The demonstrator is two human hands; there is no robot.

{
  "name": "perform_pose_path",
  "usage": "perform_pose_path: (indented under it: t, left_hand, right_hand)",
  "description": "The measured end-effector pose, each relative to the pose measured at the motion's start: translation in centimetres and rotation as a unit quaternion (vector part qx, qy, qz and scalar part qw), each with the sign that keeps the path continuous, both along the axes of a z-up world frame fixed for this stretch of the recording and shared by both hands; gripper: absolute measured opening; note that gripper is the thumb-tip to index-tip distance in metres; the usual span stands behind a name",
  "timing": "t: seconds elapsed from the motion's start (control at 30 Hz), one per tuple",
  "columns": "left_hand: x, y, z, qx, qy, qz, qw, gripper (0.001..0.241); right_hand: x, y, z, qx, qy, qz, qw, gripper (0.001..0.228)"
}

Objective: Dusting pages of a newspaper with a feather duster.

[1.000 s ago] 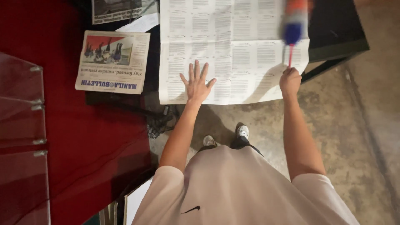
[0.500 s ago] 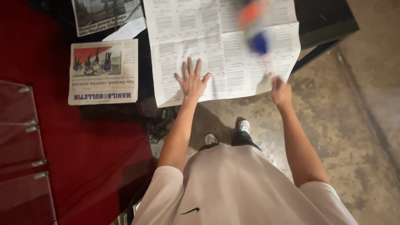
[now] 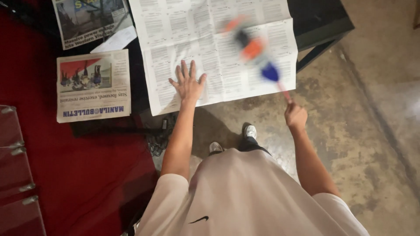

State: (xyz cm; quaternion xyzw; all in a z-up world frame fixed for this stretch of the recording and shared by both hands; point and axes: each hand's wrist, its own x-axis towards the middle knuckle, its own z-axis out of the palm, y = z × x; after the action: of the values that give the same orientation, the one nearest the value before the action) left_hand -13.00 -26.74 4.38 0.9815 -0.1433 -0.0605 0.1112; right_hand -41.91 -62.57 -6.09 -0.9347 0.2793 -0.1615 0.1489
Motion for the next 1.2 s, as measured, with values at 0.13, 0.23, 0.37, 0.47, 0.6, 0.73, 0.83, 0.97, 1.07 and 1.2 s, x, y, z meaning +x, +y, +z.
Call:
perform_pose_path:
  t: [0.13,0.23,0.37,0.47,0.6,0.73,0.83,0.97,1.07,1.2]
  left_hand:
    - [0.2,-0.4,0.6,0.007,0.001,0.010,1.000,0.081]
    - [0.4,-0.5,0.2,0.006,0.012,0.016,1.000,0.082]
    - [0.4,-1.2,-0.9,-0.005,-0.009,0.027,1.000,0.077]
    - [-0.2,-2.7,0.2,-0.020,-0.023,0.044,0.999,0.070]
    - [-2.7,-7.1,4.3,-0.082,-0.119,0.001,0.990,0.072]
    - [-6.0,-12.5,-1.0,-0.299,-0.027,-0.111,0.947,0.061]
    - [-10.1,-16.8,4.1,-0.188,-0.093,-0.290,0.934,0.036]
    - [-11.6,-19.7,1.2,-0.155,-0.123,-0.358,0.913,0.052]
    - [-11.4,-20.4,-2.1,-0.137,-0.130,-0.364,0.912,0.044]
    - [-11.6,-20.3,-0.9,-0.187,-0.118,-0.322,0.921,0.019]
  right_hand:
    - [1.1,-1.5,0.8,0.019,-0.051,-0.071,0.996,0.033]
    - [1.7,-1.9,3.9,0.046,-0.033,-0.010,0.998,0.034]
    - [4.5,-5.2,5.0,0.039,-0.025,0.009,0.999,0.033]
    - [7.7,-7.0,6.7,0.057,-0.070,-0.015,0.996,0.035]
    - [12.4,-7.8,12.0,0.034,-0.032,0.065,0.997,0.034]
    - [17.9,-12.0,7.4,0.018,-0.038,0.083,0.996,0.038]
    - [22.0,-15.2,4.4,0.126,-0.162,0.043,0.978,0.043]
    - [23.4,-15.3,7.9,0.414,-0.197,0.009,0.889,0.047]
    - [23.9,-16.6,8.1,0.545,-0.174,0.002,0.820,0.045]
    - [24.1,-17.2,8.6,0.671,-0.139,-0.010,0.728,0.040]
